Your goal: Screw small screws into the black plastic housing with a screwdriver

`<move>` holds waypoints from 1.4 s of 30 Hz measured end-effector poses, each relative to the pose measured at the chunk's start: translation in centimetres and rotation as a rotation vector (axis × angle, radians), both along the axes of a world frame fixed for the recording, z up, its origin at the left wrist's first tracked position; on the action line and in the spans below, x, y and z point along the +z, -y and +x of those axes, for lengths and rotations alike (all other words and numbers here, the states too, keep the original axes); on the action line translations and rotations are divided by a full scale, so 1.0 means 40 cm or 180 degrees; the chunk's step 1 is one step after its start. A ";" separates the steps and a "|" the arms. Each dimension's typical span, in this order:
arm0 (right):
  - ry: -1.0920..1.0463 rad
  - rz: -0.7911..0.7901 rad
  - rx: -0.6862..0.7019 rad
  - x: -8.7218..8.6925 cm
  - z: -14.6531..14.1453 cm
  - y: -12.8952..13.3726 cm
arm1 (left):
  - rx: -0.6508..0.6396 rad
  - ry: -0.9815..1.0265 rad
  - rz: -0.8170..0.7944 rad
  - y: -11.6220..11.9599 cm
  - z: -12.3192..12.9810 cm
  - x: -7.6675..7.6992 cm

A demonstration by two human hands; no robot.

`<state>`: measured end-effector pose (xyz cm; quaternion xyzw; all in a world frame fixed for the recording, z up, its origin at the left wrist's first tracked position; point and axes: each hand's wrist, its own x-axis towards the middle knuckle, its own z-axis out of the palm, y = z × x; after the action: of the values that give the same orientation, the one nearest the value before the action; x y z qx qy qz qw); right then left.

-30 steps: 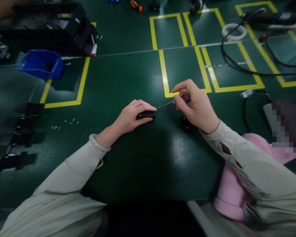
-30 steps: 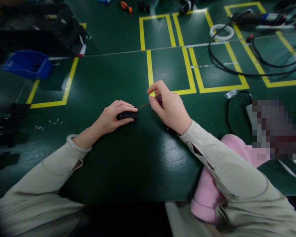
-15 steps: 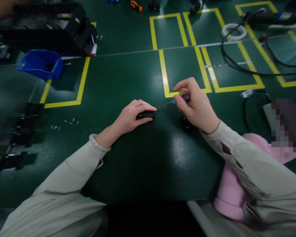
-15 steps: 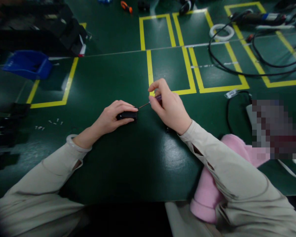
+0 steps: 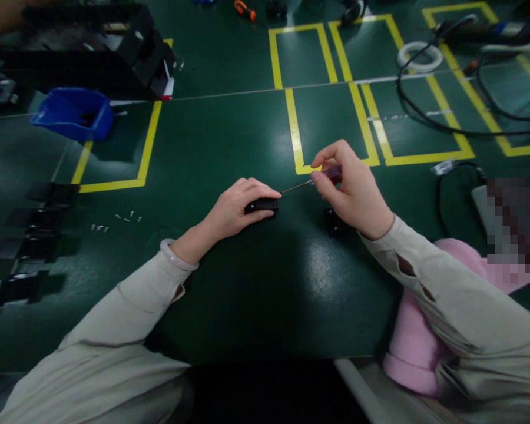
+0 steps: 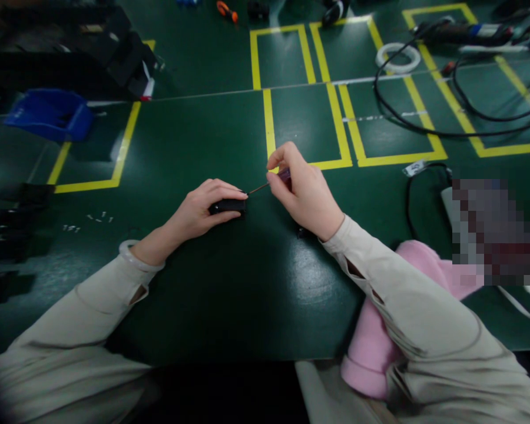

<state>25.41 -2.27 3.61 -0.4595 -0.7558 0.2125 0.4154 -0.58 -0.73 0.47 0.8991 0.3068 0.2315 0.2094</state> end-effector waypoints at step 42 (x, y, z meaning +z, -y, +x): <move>-0.0109 -0.0132 0.0010 0.001 -0.002 0.003 | 0.0048 -0.0054 -0.0087 0.000 0.000 0.000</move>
<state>25.33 -2.40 3.64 -0.4631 -0.7447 0.2365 0.4183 -0.60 -0.73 0.48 0.8957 0.3185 0.2213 0.2174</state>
